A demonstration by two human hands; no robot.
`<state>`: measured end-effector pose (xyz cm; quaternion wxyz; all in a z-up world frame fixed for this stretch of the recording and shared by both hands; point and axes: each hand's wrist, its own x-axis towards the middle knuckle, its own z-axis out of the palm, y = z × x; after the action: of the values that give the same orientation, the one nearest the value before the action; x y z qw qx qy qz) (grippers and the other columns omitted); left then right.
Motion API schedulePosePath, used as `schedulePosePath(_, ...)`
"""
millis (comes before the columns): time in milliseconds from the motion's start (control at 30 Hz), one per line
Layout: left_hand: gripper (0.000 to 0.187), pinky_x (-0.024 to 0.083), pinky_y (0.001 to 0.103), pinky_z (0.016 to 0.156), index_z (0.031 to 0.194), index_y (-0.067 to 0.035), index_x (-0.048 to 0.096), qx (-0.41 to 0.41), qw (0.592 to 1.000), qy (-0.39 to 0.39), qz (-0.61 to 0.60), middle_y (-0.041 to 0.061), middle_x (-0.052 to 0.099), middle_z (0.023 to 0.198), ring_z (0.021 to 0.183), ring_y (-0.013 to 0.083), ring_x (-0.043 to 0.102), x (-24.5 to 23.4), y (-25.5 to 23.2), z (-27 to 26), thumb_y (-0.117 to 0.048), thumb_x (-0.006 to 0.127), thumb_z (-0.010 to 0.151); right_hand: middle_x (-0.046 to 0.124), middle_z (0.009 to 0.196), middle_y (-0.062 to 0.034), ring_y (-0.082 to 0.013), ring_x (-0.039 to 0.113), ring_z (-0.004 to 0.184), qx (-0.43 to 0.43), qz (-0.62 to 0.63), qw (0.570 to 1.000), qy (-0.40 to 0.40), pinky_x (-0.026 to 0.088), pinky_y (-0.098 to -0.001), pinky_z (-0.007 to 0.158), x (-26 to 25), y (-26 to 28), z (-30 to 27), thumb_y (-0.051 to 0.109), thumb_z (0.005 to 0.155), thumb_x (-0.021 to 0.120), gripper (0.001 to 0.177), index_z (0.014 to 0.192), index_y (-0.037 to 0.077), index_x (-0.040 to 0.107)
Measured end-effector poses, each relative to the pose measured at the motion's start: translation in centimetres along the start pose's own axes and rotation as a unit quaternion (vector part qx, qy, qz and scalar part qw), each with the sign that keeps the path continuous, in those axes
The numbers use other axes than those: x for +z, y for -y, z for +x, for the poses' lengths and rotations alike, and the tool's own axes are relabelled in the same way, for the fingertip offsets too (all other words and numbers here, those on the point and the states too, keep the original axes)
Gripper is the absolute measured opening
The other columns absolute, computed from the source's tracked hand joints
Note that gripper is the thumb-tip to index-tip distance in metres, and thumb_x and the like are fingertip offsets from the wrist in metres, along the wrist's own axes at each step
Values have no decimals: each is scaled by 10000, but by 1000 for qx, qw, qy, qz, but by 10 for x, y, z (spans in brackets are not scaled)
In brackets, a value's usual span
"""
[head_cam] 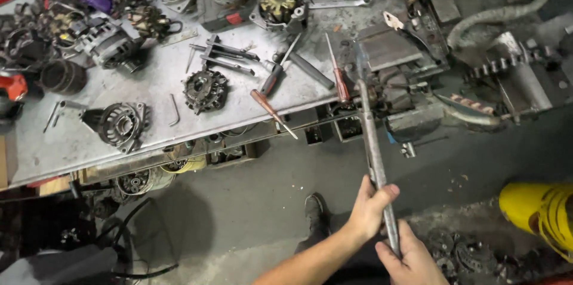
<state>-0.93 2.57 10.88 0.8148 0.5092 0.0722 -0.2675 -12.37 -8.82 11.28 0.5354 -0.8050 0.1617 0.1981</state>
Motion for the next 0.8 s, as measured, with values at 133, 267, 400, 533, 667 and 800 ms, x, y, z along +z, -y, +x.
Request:
schedulePosePath(133, 549, 524, 305, 775, 1189, -54, 361, -68, 997, 28, 37, 117, 499, 1060, 924, 181, 544, 14, -27, -11, -193, 751, 828, 817, 923, -65, -151, 742, 687, -10, -1, 1000, 0, 613, -271, 649, -10, -14, 8, 178, 777, 725, 737, 1470, 113, 484)
schedulePosePath(267, 643, 528, 281, 847, 1172, -46, 309, -62, 996, 51, 48, 108, 509, 1097, 960, 158, 567, 30, -45, -14, -275, 785, 806, 789, 750, -46, -141, 669, 590, 5, -28, 1000, 5, 582, -266, 584, -39, -14, -2, 222, 785, 755, 787, 1504, 133, 446)
schedulePosePath(400, 599, 511, 292, 895, 1136, -72, 254, -79, 993, 83, -18, 128, 454, 1120, 1021, 175, 541, 37, -40, -7, -233, 753, 847, 696, 718, -23, -133, 622, 599, 6, 5, 1000, 9, 532, -266, 589, -61, 24, -10, 177, 817, 760, 355, 1165, 110, 730)
schedulePosePath(533, 556, 476, 303, 911, 1173, -70, 275, -36, 994, 99, 41, 113, 439, 1129, 1044, 168, 484, 29, -22, -1, -219, 706, 855, 711, 693, -15, -139, 636, 534, -4, -44, 999, 2, 554, -280, 531, -49, -5, -2, 200, 777, 784, 519, 1248, 148, 573)
schedulePosePath(667, 649, 462, 268, 762, 1351, -65, 252, -5, 992, 103, 69, 97, 448, 1098, 897, 131, 479, 20, -10, -3, -103, 644, 835, 797, 882, -44, -149, 754, 688, -47, -24, 999, -1, 636, -270, 669, -36, -20, -4, 212, 781, 733, 737, 1457, 108, 460)
schedulePosePath(800, 682, 474, 351, 942, 1324, -52, 271, -14, 992, 99, 81, 126, 419, 1139, 1026, 196, 481, 10, -11, -5, -178, 670, 786, 791, 932, -49, -148, 763, 709, -57, 13, 998, 17, 633, -278, 674, -21, 5, -6, 186, 802, 701, 796, 1518, 91, 366)
